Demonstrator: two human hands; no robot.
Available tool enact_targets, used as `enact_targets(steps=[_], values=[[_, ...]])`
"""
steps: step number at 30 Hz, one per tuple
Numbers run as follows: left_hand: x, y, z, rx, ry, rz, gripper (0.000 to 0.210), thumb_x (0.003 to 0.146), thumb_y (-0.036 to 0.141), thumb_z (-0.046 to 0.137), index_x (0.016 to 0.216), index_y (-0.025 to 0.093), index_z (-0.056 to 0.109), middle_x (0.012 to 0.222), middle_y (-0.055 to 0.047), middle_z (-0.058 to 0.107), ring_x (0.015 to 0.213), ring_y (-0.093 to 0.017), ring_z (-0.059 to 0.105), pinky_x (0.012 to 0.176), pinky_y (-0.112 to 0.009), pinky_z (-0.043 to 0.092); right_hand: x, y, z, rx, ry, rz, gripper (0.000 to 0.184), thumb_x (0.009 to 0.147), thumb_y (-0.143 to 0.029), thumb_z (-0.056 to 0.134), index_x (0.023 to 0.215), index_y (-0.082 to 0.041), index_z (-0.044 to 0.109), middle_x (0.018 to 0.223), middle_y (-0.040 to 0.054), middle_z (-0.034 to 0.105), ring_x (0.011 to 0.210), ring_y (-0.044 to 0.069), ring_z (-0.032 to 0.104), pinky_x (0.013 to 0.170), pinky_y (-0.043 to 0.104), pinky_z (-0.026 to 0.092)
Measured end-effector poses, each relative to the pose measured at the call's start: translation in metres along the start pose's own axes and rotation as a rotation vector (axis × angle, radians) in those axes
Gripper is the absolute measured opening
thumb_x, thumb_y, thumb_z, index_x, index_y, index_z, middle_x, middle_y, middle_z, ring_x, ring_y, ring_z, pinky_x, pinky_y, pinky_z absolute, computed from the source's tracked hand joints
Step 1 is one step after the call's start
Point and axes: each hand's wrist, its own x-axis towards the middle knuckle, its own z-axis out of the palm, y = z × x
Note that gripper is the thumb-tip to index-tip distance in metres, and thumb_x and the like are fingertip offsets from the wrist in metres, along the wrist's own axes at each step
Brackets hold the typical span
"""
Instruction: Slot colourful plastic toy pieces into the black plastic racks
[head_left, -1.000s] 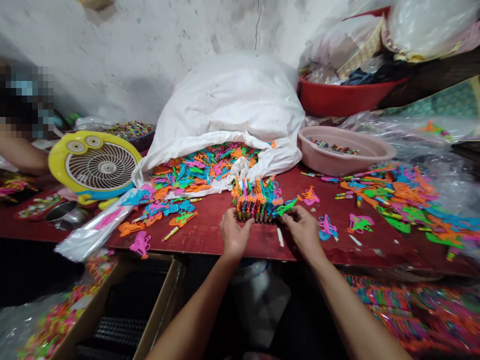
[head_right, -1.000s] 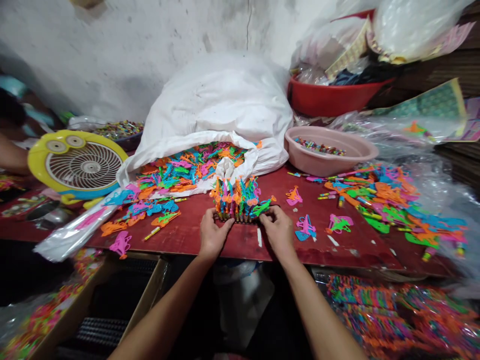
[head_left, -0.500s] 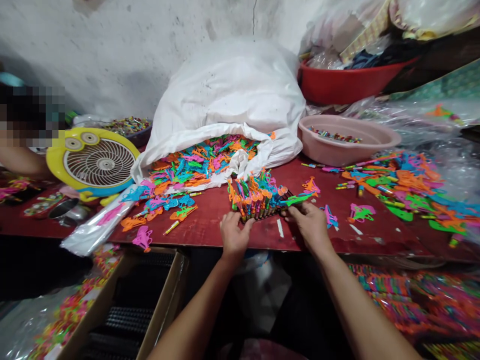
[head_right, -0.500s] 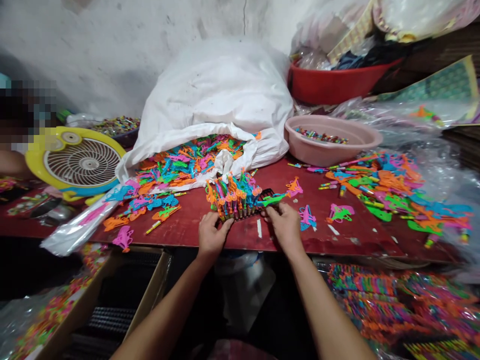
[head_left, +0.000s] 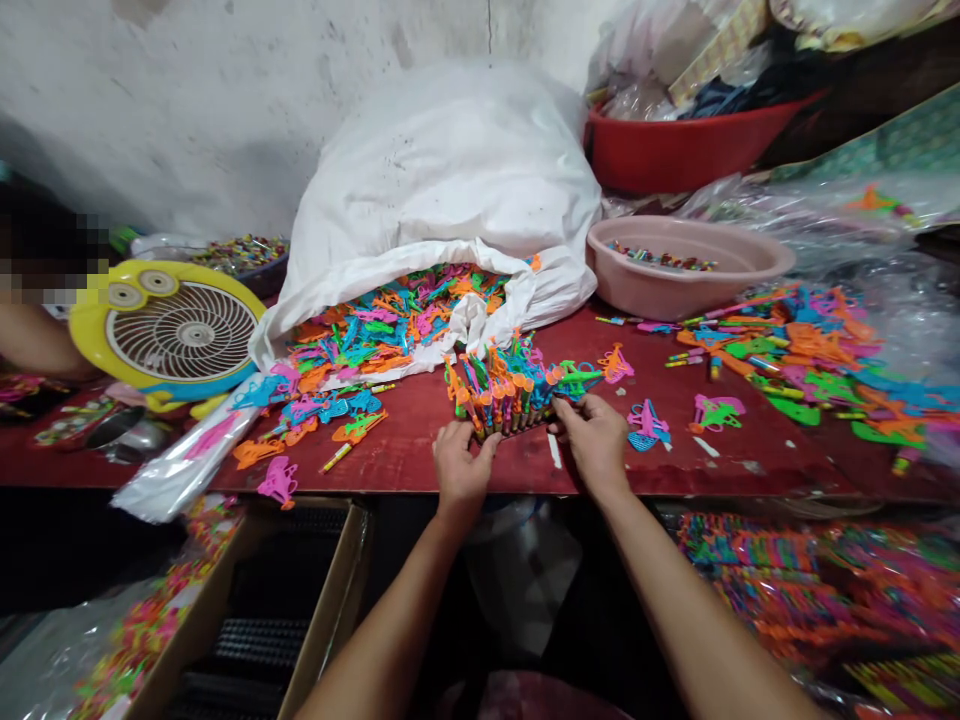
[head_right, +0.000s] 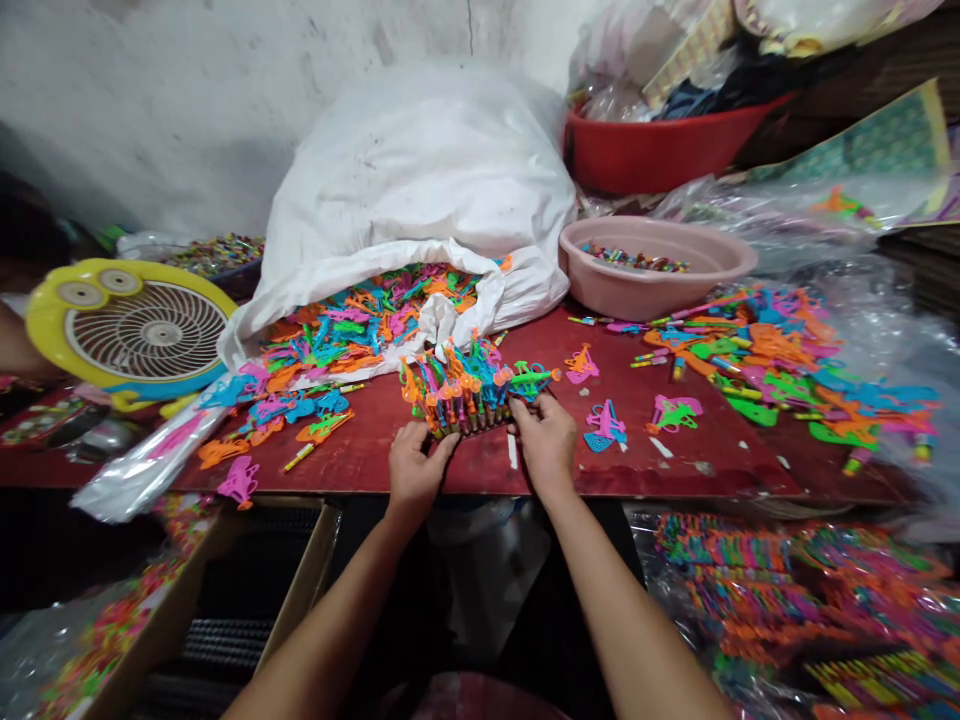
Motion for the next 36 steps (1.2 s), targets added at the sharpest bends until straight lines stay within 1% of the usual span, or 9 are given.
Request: enact_targets(steps=[7, 17, 19, 21, 24, 26, 30, 33, 36], values=[[-0.001, 0.0, 0.0, 0.0, -0.008, -0.005, 0.013, 0.081, 0.029, 0.072, 0.076, 0.02, 0.063, 0.076, -0.001, 0.057, 0.079, -0.019, 0.053, 0.07, -0.028, 0.035, 0.006, 0.008, -0.006, -0.363, -0.105, -0.193, 0.027, 0.078, -0.045, 0.058, 0.068, -0.019, 0.059, 0.058, 0.0018, 0.061, 0.054, 0.016, 0.054, 0.052, 0.026, 0.037], [-0.005, -0.007, -0.007, -0.104, -0.046, 0.037, 0.008, 0.083, 0.025, 0.066, 0.09, 0.021, 0.065, 0.084, -0.002, 0.062, 0.083, -0.019, 0.057, 0.076, -0.029, 0.044, 0.022, -0.007, -0.018, -0.836, -0.344, -0.424, 0.013, 0.084, -0.029, 0.056, 0.085, -0.018, 0.063, 0.086, 0.0082, 0.066, 0.077, 0.02, 0.059, 0.066, 0.028, 0.037], [-0.012, -0.004, -0.017, -0.149, 0.06, 0.023, 0.012, 0.085, 0.026, 0.063, 0.096, 0.02, 0.062, 0.088, -0.003, 0.062, 0.083, -0.018, 0.058, 0.077, -0.03, 0.046, 0.023, -0.01, -0.017, -0.853, -0.395, -0.456, 0.014, 0.085, -0.024, 0.056, 0.095, -0.018, 0.064, 0.099, 0.0095, 0.066, 0.087, 0.021, 0.06, 0.072, 0.027, 0.04], [-0.018, 0.007, -0.03, -0.089, 0.245, 0.039, 0.013, 0.088, 0.029, 0.06, 0.098, 0.02, 0.059, 0.09, -0.005, 0.062, 0.085, -0.019, 0.059, 0.08, -0.033, 0.047, 0.024, -0.012, -0.015, -0.845, -0.455, -0.468, 0.019, 0.085, -0.019, 0.055, 0.101, -0.018, 0.065, 0.103, 0.0095, 0.066, 0.093, 0.021, 0.06, 0.076, 0.027, 0.041], [-0.014, 0.038, -0.05, 0.079, 0.38, 0.232, 0.015, 0.088, 0.03, 0.061, 0.1, 0.02, 0.061, 0.098, -0.008, 0.064, 0.096, -0.023, 0.059, 0.089, -0.039, 0.044, 0.025, -0.014, -0.013, -0.855, -0.512, -0.447, 0.019, 0.085, -0.018, 0.056, 0.102, -0.017, 0.066, 0.099, 0.0099, 0.068, 0.094, 0.022, 0.061, 0.079, 0.027, 0.041], [0.0, 0.065, -0.056, 0.107, 0.312, 0.376, 0.021, 0.087, 0.03, 0.063, 0.106, 0.021, 0.063, 0.105, -0.008, 0.065, 0.103, -0.024, 0.058, 0.093, -0.04, 0.04, 0.026, -0.016, -0.011, -0.89, -0.531, -0.412, 0.018, 0.086, -0.02, 0.057, 0.101, -0.017, 0.066, 0.098, 0.0111, 0.069, 0.093, 0.022, 0.062, 0.078, 0.027, 0.041], [0.041, 0.11, -0.049, 0.164, 0.019, 0.512, 0.035, 0.088, 0.039, 0.065, 0.118, 0.024, 0.064, 0.114, -0.008, 0.065, 0.11, -0.025, 0.054, 0.1, -0.043, 0.034, 0.028, -0.023, -0.009, -0.888, -0.57, -0.361, 0.019, 0.086, -0.019, 0.053, 0.097, -0.015, 0.068, 0.099, 0.013, 0.07, 0.088, 0.022, 0.064, 0.073, 0.027, 0.042], [0.067, 0.123, -0.036, 0.277, -0.173, 0.526, 0.02, 0.091, 0.037, 0.061, 0.104, 0.026, 0.072, 0.102, -0.006, 0.069, 0.102, -0.025, 0.057, 0.1, -0.046, 0.031, 0.028, -0.021, -0.009, -0.741, -0.568, -0.368, 0.017, 0.081, -0.019, 0.056, 0.091, -0.016, 0.069, 0.09, 0.0091, 0.071, 0.08, 0.02, 0.063, 0.07, 0.026, 0.042], [0.078, 0.121, -0.029, 0.343, -0.255, 0.553, 0.021, 0.095, 0.033, 0.056, 0.094, 0.025, 0.075, 0.093, -0.005, 0.07, 0.094, -0.023, 0.059, 0.098, -0.045, 0.033, 0.028, -0.012, -0.011, -0.505, -0.532, -0.346, 0.011, 0.079, -0.023, 0.056, 0.079, -0.018, 0.066, 0.073, 0.0024, 0.066, 0.067, 0.016, 0.057, 0.062, 0.024, 0.041]])
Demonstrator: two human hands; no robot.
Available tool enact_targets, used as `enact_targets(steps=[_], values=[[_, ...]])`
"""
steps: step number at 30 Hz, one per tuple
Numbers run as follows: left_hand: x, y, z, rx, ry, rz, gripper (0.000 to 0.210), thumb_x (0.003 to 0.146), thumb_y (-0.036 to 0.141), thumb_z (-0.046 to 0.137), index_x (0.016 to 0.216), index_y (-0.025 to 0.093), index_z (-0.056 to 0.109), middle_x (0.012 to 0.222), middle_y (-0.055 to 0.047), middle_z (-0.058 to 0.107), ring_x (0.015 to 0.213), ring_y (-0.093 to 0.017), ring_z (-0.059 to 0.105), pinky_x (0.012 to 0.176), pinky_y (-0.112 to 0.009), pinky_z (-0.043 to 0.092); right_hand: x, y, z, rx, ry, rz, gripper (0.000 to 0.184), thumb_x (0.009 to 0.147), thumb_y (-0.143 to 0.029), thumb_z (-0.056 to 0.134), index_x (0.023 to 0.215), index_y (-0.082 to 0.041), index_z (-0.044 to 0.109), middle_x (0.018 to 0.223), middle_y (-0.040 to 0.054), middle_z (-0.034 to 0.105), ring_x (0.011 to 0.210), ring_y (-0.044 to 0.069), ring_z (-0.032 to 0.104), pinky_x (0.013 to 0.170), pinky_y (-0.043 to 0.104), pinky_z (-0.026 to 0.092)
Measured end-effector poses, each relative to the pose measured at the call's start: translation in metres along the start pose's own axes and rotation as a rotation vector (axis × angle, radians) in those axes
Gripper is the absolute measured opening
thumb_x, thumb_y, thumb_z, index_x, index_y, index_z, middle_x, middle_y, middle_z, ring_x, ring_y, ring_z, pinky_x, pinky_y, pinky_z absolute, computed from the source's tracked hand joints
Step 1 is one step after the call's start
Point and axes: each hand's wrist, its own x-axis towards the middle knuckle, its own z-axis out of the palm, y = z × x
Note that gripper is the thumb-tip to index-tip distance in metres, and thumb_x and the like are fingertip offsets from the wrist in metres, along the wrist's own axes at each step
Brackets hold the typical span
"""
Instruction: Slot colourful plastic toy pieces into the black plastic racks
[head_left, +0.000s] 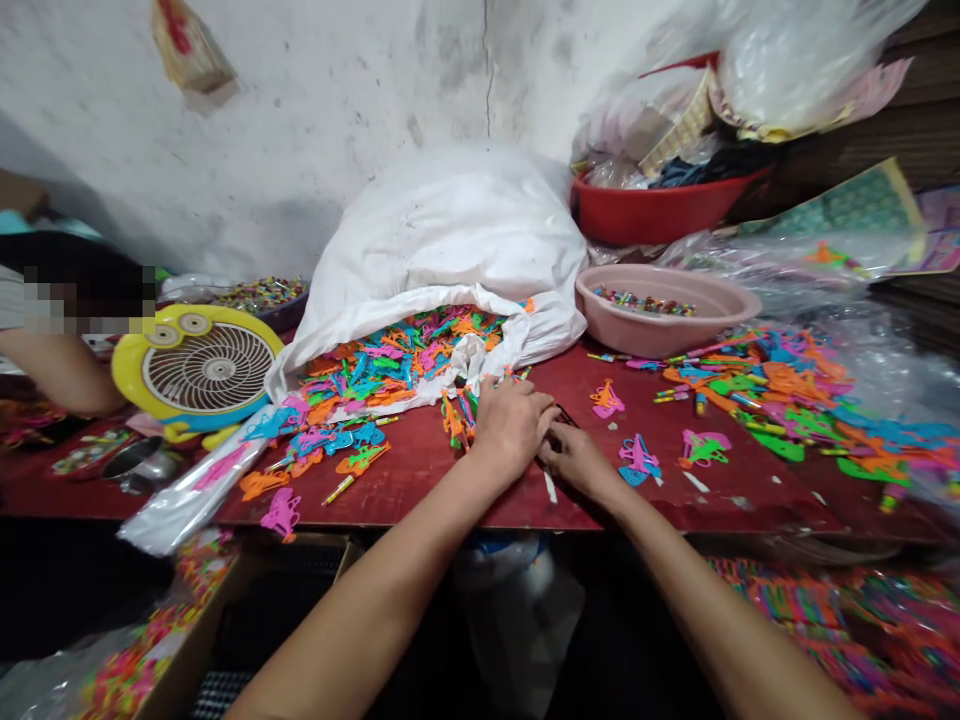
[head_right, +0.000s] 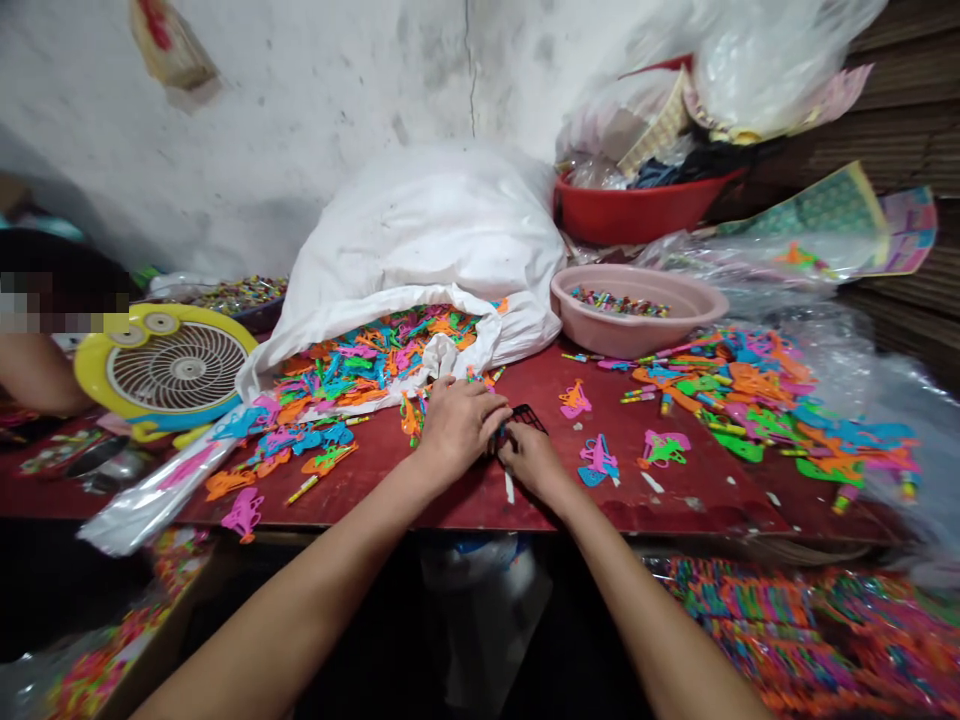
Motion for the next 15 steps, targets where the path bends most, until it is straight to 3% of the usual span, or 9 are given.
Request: enact_targets(steps=[5, 11, 15], values=[[-0.004, -0.006, 0.005, -0.007, 0.015, 0.028, 0.019, 0.094, 0.03, 0.058, 0.094, 0.022, 0.075, 0.089, -0.006, 0.068, 0.09, -0.021, 0.059, 0.085, -0.035, 0.04, -0.003, 0.014, 0.005, 0.126, 0.004, -0.025, 0.021, 0.082, -0.03, 0.049, 0.067, -0.019, 0.058, 0.06, -0.0023, 0.054, 0.06, 0.013, 0.048, 0.056, 0.022, 0.037], [-0.001, -0.004, 0.007, 0.012, -0.024, 0.014, 0.019, 0.094, 0.027, 0.057, 0.09, 0.021, 0.075, 0.086, -0.006, 0.066, 0.087, -0.02, 0.06, 0.078, -0.031, 0.043, 0.0, 0.014, 0.006, -0.195, -0.076, -0.002, 0.015, 0.084, -0.021, 0.049, 0.075, -0.018, 0.06, 0.073, 0.0004, 0.064, 0.07, 0.015, 0.056, 0.065, 0.022, 0.039], [0.001, -0.003, 0.006, 0.021, -0.043, 0.013, 0.018, 0.092, 0.025, 0.059, 0.084, 0.021, 0.074, 0.082, -0.005, 0.065, 0.084, -0.02, 0.06, 0.076, -0.03, 0.043, -0.004, 0.002, 0.005, -0.285, -0.069, 0.026, 0.011, 0.084, -0.018, 0.053, 0.086, -0.017, 0.064, 0.088, 0.0068, 0.069, 0.079, 0.019, 0.061, 0.068, 0.025, 0.04]])
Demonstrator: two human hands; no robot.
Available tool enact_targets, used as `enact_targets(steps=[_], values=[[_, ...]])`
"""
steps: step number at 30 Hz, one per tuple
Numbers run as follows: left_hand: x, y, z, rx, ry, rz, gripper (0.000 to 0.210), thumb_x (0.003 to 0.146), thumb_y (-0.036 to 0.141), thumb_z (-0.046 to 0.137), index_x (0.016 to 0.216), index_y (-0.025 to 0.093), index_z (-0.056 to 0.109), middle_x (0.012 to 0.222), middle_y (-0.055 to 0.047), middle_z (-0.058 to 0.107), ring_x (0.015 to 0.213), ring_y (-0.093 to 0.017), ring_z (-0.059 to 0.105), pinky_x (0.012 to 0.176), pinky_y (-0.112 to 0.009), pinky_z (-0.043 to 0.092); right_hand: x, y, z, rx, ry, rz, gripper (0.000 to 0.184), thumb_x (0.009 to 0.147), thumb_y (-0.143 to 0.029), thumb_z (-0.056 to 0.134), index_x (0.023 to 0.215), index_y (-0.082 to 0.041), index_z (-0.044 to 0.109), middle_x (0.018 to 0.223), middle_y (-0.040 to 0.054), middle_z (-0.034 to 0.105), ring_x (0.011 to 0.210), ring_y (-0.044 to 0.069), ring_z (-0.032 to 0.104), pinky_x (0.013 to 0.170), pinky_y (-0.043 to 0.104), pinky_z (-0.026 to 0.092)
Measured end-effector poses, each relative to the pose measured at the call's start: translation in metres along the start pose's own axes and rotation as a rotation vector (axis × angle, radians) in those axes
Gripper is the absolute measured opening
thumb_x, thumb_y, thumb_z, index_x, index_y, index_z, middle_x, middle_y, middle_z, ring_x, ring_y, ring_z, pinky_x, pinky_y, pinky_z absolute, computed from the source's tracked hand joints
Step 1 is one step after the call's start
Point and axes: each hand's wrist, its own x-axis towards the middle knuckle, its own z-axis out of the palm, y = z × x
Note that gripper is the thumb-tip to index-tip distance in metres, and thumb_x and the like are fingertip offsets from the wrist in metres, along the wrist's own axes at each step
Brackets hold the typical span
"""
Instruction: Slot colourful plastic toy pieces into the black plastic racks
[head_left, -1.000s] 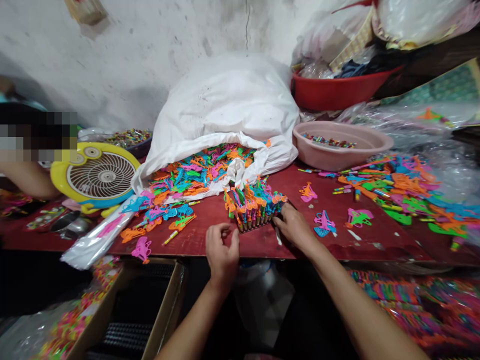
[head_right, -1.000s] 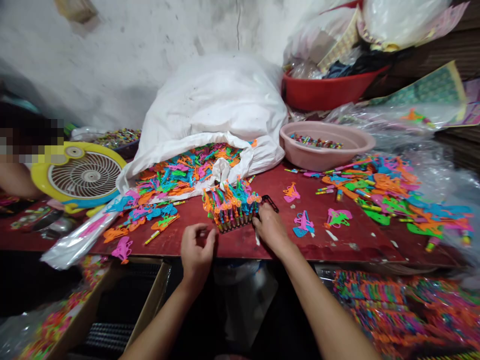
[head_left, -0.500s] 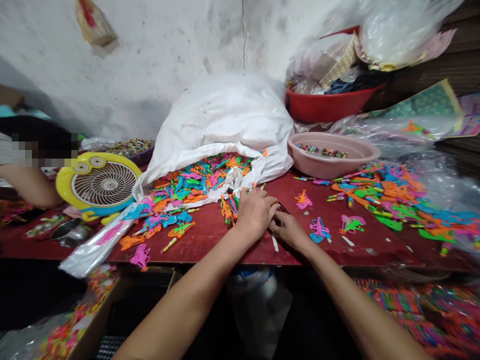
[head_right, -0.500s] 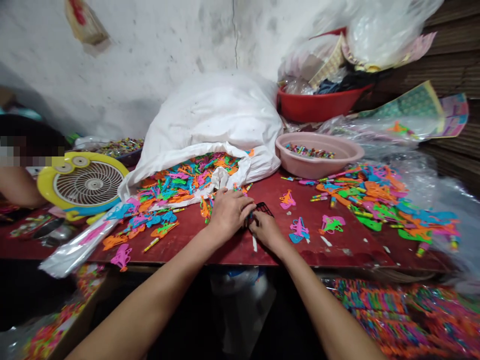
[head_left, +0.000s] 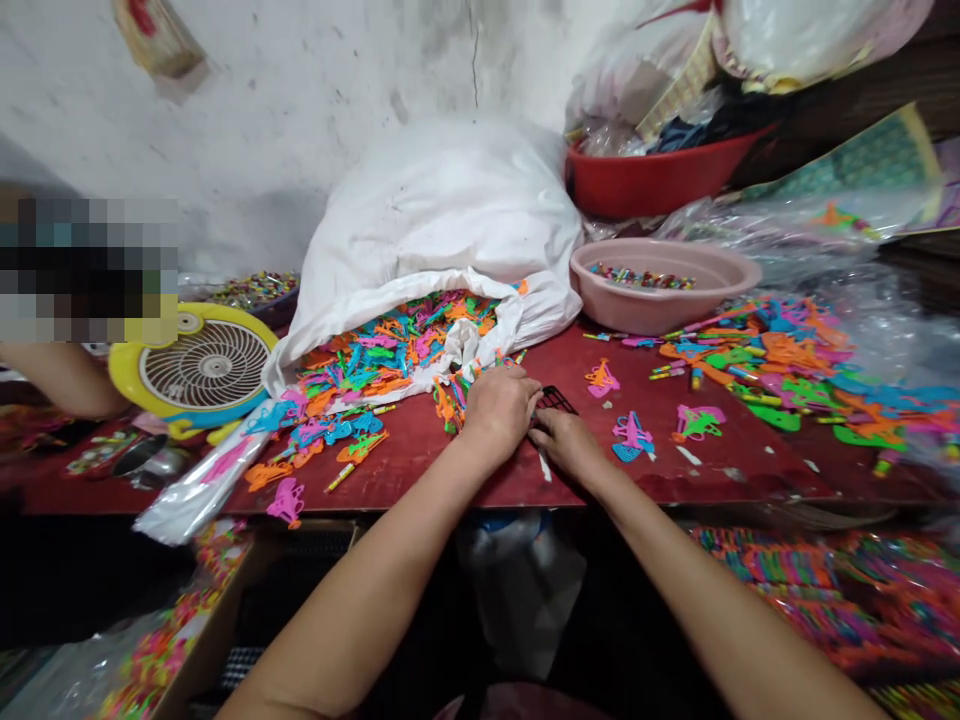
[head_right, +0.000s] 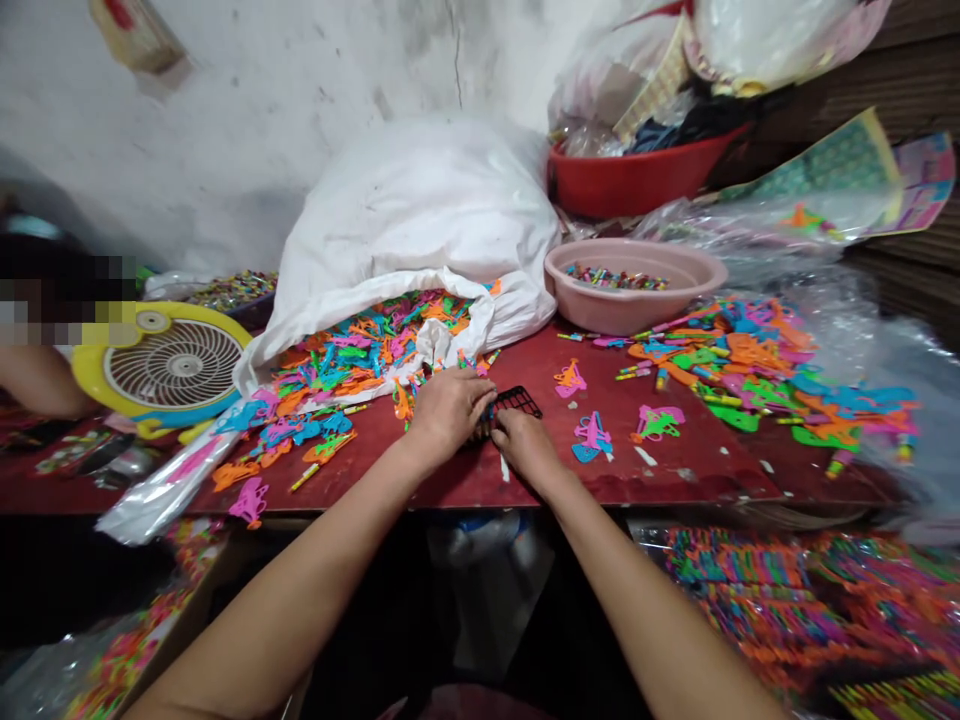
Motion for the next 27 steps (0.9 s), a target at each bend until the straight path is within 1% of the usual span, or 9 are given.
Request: enact_targets(steps=[6, 11, 13, 16, 19, 21, 24, 25, 27], values=[[-0.014, -0.018, -0.009, -0.026, 0.015, 0.15, 0.015, 0.092, 0.025, 0.058, 0.092, 0.024, 0.073, 0.087, -0.005, 0.07, 0.087, -0.021, 0.063, 0.082, -0.032, 0.043, -0.029, -0.03, -0.001, -0.098, 0.013, 0.061, 0.026, 0.084, -0.019, 0.057, 0.108, -0.017, 0.066, 0.104, 0.0116, 0.07, 0.09, 0.023, 0.066, 0.074, 0.029, 0.044], [-0.037, -0.044, -0.024, -0.095, 0.011, 0.203, 0.013, 0.09, 0.027, 0.056, 0.091, 0.027, 0.07, 0.087, -0.003, 0.069, 0.086, -0.02, 0.062, 0.086, -0.034, 0.044, -0.062, -0.025, -0.009, 0.096, 0.097, -0.126, 0.036, 0.089, -0.019, 0.052, 0.123, -0.02, 0.062, 0.113, 0.0079, 0.069, 0.101, 0.02, 0.064, 0.086, 0.028, 0.047], [-0.044, -0.051, -0.027, -0.105, -0.007, 0.199, 0.016, 0.09, 0.028, 0.053, 0.09, 0.027, 0.069, 0.086, -0.003, 0.069, 0.084, -0.02, 0.061, 0.085, -0.034, 0.045, -0.071, -0.001, -0.028, 0.13, 0.225, -0.111, 0.032, 0.092, -0.021, 0.049, 0.119, -0.021, 0.065, 0.11, 0.0068, 0.07, 0.099, 0.019, 0.064, 0.086, 0.029, 0.048], [-0.051, -0.057, -0.026, -0.132, 0.009, 0.18, 0.02, 0.092, 0.031, 0.049, 0.092, 0.026, 0.068, 0.091, -0.004, 0.069, 0.086, -0.021, 0.061, 0.082, -0.035, 0.046, -0.076, 0.058, -0.073, 0.003, 0.412, 0.016, 0.027, 0.093, -0.027, 0.048, 0.109, -0.021, 0.069, 0.105, 0.007, 0.07, 0.097, 0.021, 0.064, 0.085, 0.031, 0.047], [-0.059, -0.052, -0.019, -0.161, 0.152, 0.151, 0.018, 0.092, 0.032, 0.051, 0.1, 0.026, 0.067, 0.101, -0.006, 0.068, 0.093, -0.022, 0.061, 0.085, -0.038, 0.047, -0.074, 0.124, -0.122, -0.273, 0.492, 0.269, 0.028, 0.09, -0.026, 0.048, 0.105, -0.018, 0.071, 0.103, 0.0104, 0.068, 0.094, 0.023, 0.063, 0.082, 0.033, 0.047], [-0.067, -0.041, -0.013, -0.155, 0.307, 0.125, 0.019, 0.09, 0.029, 0.056, 0.107, 0.026, 0.066, 0.109, -0.007, 0.067, 0.1, -0.024, 0.061, 0.09, -0.042, 0.046, -0.072, 0.161, -0.146, -0.439, 0.476, 0.416, 0.032, 0.09, -0.022, 0.046, 0.108, -0.015, 0.071, 0.106, 0.0139, 0.065, 0.097, 0.025, 0.062, 0.078, 0.033, 0.045], [-0.082, -0.013, 0.002, -0.163, 0.498, 0.11, 0.023, 0.086, 0.021, 0.061, 0.108, 0.029, 0.065, 0.106, -0.006, 0.068, 0.1, -0.024, 0.062, 0.091, -0.043, 0.047, -0.071, 0.195, -0.162, -0.588, 0.375, 0.542, 0.037, 0.089, -0.021, 0.047, 0.118, -0.018, 0.069, 0.111, 0.0149, 0.061, 0.092, 0.025, 0.061, 0.07, 0.032, 0.043], [-0.087, -0.003, 0.009, -0.191, 0.506, 0.129, 0.023, 0.086, 0.019, 0.061, 0.107, 0.029, 0.066, 0.103, -0.005, 0.069, 0.098, -0.023, 0.063, 0.088, -0.04, 0.049, -0.07, 0.202, -0.163, -0.617, 0.331, 0.54, 0.037, 0.088, -0.022, 0.049, 0.12, -0.02, 0.068, 0.112, 0.0147, 0.06, 0.092, 0.025, 0.061, 0.069, 0.032, 0.042], [-0.094, 0.012, 0.03, -0.239, 0.38, 0.169, 0.022, 0.088, 0.019, 0.058, 0.107, 0.027, 0.066, 0.103, -0.006, 0.07, 0.098, -0.022, 0.064, 0.087, -0.038, 0.052, -0.068, 0.209, -0.161, -0.667, 0.269, 0.505, 0.036, 0.089, -0.023, 0.05, 0.119, -0.021, 0.069, 0.113, 0.0144, 0.059, 0.093, 0.025, 0.06, 0.068, 0.032, 0.04]])
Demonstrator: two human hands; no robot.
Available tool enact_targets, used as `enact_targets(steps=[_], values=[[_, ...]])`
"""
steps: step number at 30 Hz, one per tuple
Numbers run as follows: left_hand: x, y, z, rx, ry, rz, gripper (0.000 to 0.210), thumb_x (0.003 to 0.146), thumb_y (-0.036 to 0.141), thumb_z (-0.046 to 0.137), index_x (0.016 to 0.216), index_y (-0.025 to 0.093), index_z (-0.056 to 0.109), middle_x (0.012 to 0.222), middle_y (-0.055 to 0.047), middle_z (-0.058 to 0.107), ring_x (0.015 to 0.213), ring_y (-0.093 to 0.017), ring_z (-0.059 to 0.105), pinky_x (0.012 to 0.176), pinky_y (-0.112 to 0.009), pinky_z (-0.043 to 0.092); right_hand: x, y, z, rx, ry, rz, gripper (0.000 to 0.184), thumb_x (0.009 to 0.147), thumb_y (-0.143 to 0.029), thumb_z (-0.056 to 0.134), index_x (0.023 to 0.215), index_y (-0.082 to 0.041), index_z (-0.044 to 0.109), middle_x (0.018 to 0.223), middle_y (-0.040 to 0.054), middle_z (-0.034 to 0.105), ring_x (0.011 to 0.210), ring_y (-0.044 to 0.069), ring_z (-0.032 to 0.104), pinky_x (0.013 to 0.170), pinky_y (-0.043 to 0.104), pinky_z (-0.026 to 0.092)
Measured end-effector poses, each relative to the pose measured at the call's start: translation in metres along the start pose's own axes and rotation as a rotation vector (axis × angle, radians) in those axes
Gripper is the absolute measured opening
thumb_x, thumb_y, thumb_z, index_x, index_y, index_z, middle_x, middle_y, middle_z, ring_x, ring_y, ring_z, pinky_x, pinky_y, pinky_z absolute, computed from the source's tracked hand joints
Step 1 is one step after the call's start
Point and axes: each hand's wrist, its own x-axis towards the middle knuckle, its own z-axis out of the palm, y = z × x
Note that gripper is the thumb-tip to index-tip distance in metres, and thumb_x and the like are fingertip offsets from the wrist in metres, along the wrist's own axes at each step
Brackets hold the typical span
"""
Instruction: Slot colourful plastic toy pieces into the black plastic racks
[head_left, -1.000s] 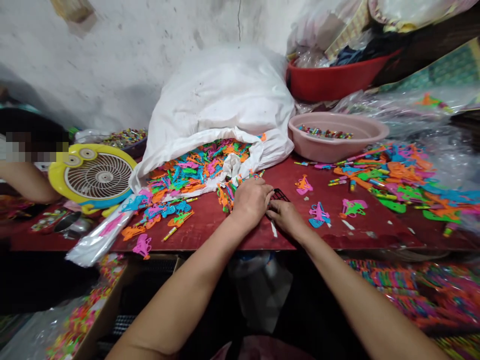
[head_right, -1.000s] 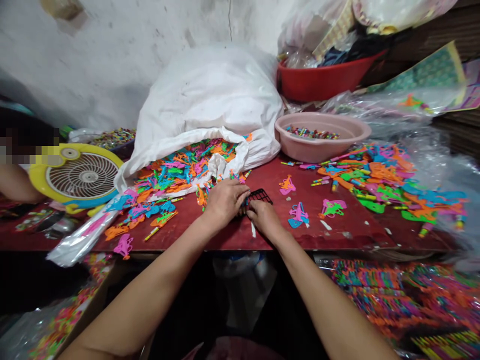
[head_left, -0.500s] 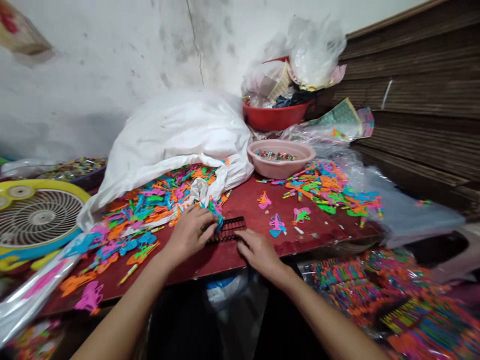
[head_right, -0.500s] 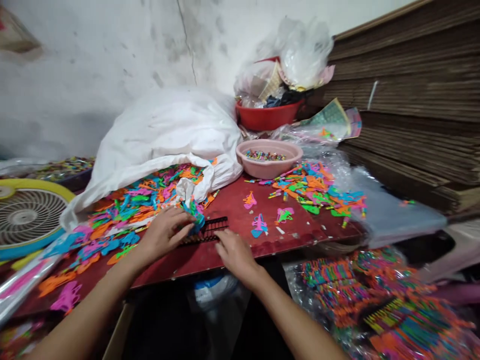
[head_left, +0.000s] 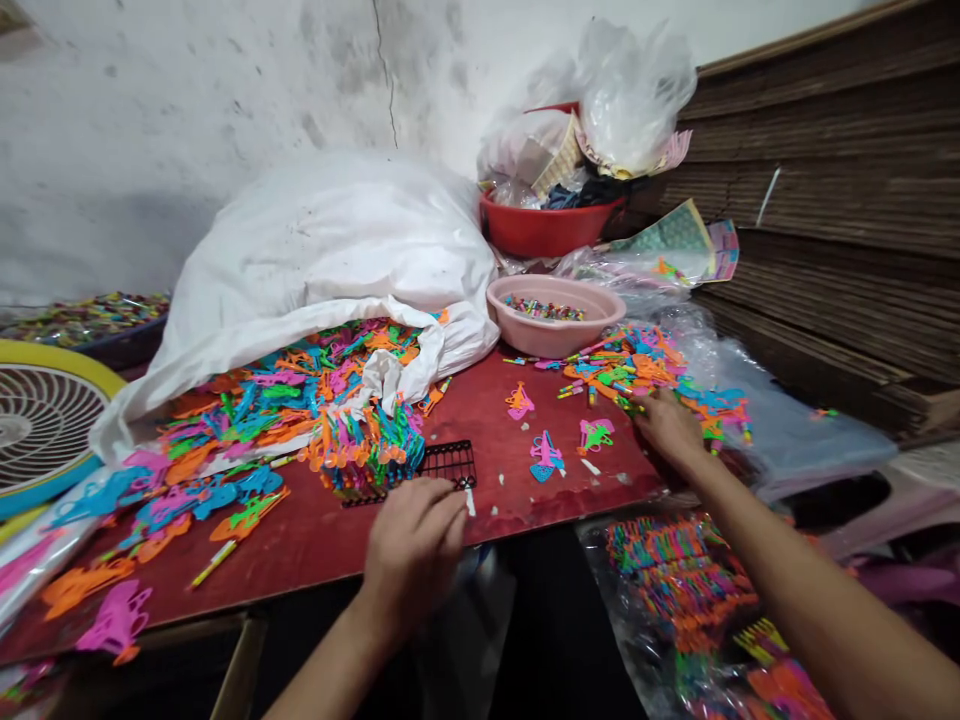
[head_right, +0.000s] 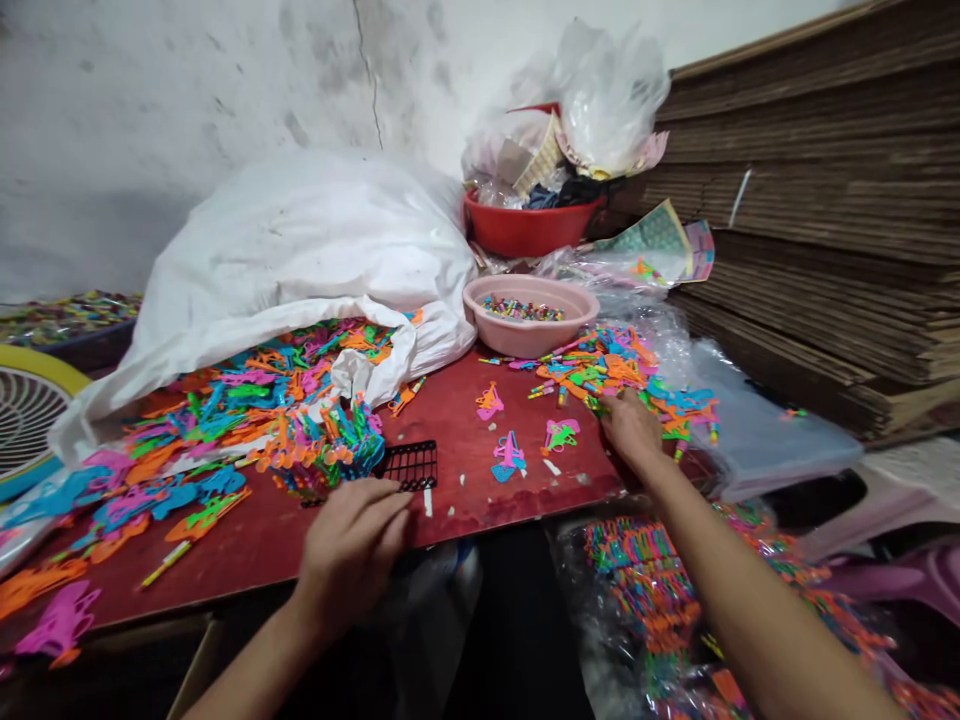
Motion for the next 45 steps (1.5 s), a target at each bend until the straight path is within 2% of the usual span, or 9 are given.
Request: enact_targets(steps=[6, 12, 14, 18, 26, 32, 36, 40, 45], values=[[-0.035, -0.012, 0.06, 0.104, -0.27, -0.17, 0.053, 0.09, 0.033, 0.059, 0.139, 0.016, 0.049, 0.144, -0.016, 0.05, 0.134, -0.033, 0.047, 0.107, -0.05, 0.046, 0.004, -0.002, 0.002, -0.012, 0.099, -0.028, 0.033, 0.094, -0.029, 0.045, 0.11, -0.02, 0.072, 0.105, 0.0129, 0.059, 0.081, 0.022, 0.057, 0.06, 0.031, 0.033], [-0.044, -0.028, 0.063, 0.031, -0.308, -0.147, 0.051, 0.093, 0.032, 0.054, 0.14, 0.016, 0.048, 0.145, -0.014, 0.051, 0.136, -0.032, 0.046, 0.109, -0.053, 0.044, -0.007, -0.035, -0.037, 0.561, 0.396, -0.104, 0.025, 0.086, -0.041, 0.056, 0.092, -0.02, 0.068, 0.086, 0.0071, 0.06, 0.077, 0.021, 0.056, 0.064, 0.031, 0.041], [-0.04, -0.031, 0.058, -0.053, -0.304, -0.128, 0.045, 0.092, 0.031, 0.056, 0.134, 0.017, 0.055, 0.138, -0.013, 0.058, 0.131, -0.031, 0.052, 0.107, -0.051, 0.046, -0.018, -0.062, -0.048, 0.951, 0.308, -0.031, 0.025, 0.081, -0.044, 0.062, 0.087, -0.021, 0.065, 0.076, 0.003, 0.061, 0.067, 0.018, 0.056, 0.061, 0.03, 0.044], [-0.033, -0.038, 0.046, -0.305, -0.207, -0.12, 0.019, 0.091, 0.026, 0.058, 0.105, 0.02, 0.07, 0.111, -0.008, 0.073, 0.111, -0.024, 0.065, 0.099, -0.043, 0.053, -0.046, -0.112, -0.048, 1.471, -0.183, 0.084, 0.038, 0.065, -0.05, 0.077, 0.085, -0.02, 0.064, 0.073, 0.0027, 0.066, 0.061, 0.017, 0.061, 0.055, 0.029, 0.047], [-0.038, -0.044, 0.027, -0.485, -0.045, -0.165, 0.015, 0.088, 0.018, 0.061, 0.075, 0.019, 0.067, 0.079, -0.004, 0.071, 0.088, -0.018, 0.069, 0.089, -0.035, 0.055, -0.049, -0.104, -0.02, 1.136, -0.355, -0.186, 0.045, 0.07, -0.058, 0.072, 0.091, -0.018, 0.07, 0.078, 0.0064, 0.07, 0.063, 0.018, 0.06, 0.057, 0.029, 0.045], [-0.045, -0.035, 0.028, -0.153, 0.096, -0.269, 0.004, 0.086, 0.021, 0.063, 0.087, 0.02, 0.066, 0.092, -0.006, 0.068, 0.093, -0.022, 0.061, 0.084, -0.039, 0.049, -0.043, -0.098, -0.022, 0.39, -0.046, -0.606, 0.022, 0.088, -0.037, 0.054, 0.085, -0.023, 0.072, 0.085, 0.0067, 0.068, 0.079, 0.021, 0.058, 0.072, 0.032, 0.039], [-0.05, -0.034, 0.029, 0.017, 0.037, -0.5, 0.015, 0.083, 0.025, 0.067, 0.096, 0.019, 0.061, 0.097, -0.007, 0.065, 0.094, -0.024, 0.058, 0.083, -0.04, 0.046, -0.044, -0.109, -0.023, 0.136, 0.008, -0.67, 0.023, 0.089, -0.03, 0.051, 0.079, -0.022, 0.07, 0.08, 0.0072, 0.064, 0.075, 0.02, 0.055, 0.066, 0.031, 0.034], [-0.049, -0.037, 0.031, 0.012, -0.038, -0.56, 0.031, 0.08, 0.023, 0.068, 0.11, 0.02, 0.058, 0.106, -0.007, 0.065, 0.102, -0.026, 0.057, 0.09, -0.043, 0.043, -0.045, -0.115, -0.026, 0.277, -0.055, -0.581, 0.02, 0.088, -0.031, 0.051, 0.078, -0.021, 0.066, 0.079, 0.0057, 0.063, 0.067, 0.017, 0.055, 0.058, 0.029, 0.031], [-0.045, -0.034, 0.032, 0.019, -0.091, -0.565, 0.024, 0.082, 0.022, 0.064, 0.105, 0.022, 0.062, 0.113, -0.007, 0.064, 0.107, -0.025, 0.056, 0.094, -0.043, 0.041, -0.062, -0.138, -0.025, 0.989, -0.21, -0.298, 0.032, 0.076, -0.052, 0.063, 0.086, -0.021, 0.064, 0.077, 0.0051, 0.066, 0.065, 0.018, 0.059, 0.058, 0.028, 0.044]])
